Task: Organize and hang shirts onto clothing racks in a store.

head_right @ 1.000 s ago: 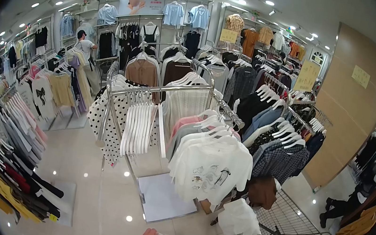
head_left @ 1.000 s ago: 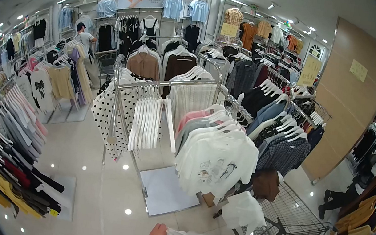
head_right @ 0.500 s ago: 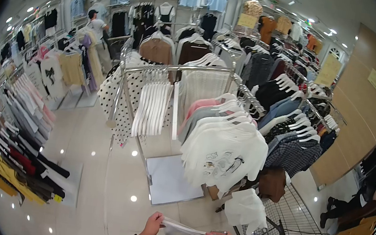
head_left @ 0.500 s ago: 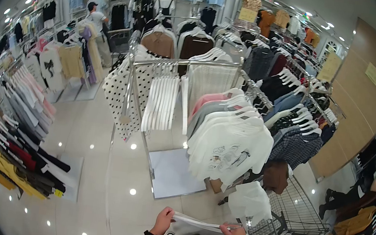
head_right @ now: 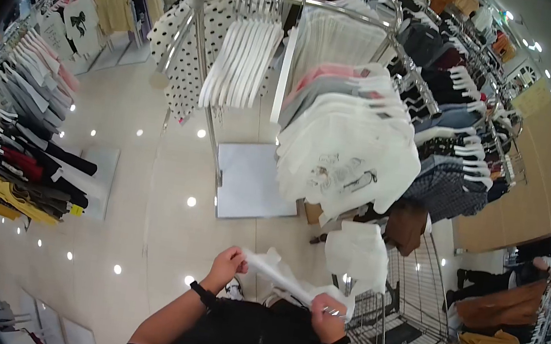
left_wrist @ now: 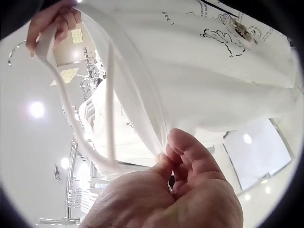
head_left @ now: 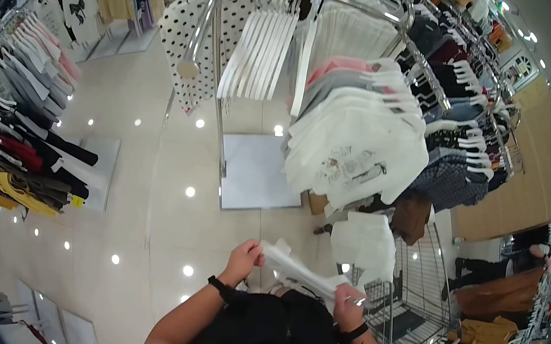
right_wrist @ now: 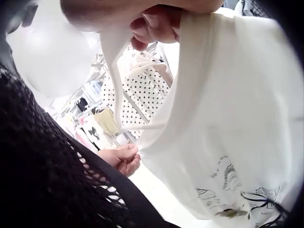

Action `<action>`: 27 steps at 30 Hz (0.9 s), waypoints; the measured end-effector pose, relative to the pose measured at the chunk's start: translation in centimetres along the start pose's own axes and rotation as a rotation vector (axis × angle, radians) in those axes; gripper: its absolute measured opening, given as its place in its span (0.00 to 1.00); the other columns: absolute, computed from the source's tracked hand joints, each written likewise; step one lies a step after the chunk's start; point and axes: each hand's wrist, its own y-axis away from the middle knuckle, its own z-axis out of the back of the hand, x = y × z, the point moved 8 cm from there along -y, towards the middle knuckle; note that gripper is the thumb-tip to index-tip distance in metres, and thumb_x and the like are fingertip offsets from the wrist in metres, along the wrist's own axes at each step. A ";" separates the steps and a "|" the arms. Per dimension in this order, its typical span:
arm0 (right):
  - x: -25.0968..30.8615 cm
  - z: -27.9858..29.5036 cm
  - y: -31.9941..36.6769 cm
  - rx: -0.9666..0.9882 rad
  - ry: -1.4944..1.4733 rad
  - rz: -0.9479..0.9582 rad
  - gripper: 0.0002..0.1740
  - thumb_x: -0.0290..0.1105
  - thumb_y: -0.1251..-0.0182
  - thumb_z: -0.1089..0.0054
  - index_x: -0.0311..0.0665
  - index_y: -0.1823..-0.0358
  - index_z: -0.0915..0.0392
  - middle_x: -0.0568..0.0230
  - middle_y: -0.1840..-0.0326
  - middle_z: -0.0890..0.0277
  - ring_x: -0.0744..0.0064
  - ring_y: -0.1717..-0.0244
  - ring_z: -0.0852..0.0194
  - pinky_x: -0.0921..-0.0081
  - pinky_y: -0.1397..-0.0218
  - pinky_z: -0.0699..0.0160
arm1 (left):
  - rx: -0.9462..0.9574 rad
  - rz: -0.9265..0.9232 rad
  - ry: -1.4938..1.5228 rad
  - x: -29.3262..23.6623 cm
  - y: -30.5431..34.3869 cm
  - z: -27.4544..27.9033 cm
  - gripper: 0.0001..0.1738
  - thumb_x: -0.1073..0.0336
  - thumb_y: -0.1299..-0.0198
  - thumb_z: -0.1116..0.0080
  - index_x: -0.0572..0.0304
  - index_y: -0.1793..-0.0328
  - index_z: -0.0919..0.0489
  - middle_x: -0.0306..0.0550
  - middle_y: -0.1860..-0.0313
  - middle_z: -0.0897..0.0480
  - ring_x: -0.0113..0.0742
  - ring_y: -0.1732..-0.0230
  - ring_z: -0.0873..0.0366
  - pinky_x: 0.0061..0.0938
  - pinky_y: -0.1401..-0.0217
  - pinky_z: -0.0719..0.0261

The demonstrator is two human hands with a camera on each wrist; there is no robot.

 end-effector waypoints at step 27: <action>-8.6 -0.6 2.5 0.145 -0.043 -0.052 0.14 0.37 0.31 0.41 0.34 0.72 0.20 0.53 0.77 0.23 0.53 0.74 0.22 0.65 0.67 0.25 | -0.062 -0.414 -0.680 -9.2 4.0 -3.7 0.10 0.59 0.26 0.50 0.58 0.52 0.24 0.63 0.65 0.19 0.66 0.61 0.20 0.48 0.60 0.23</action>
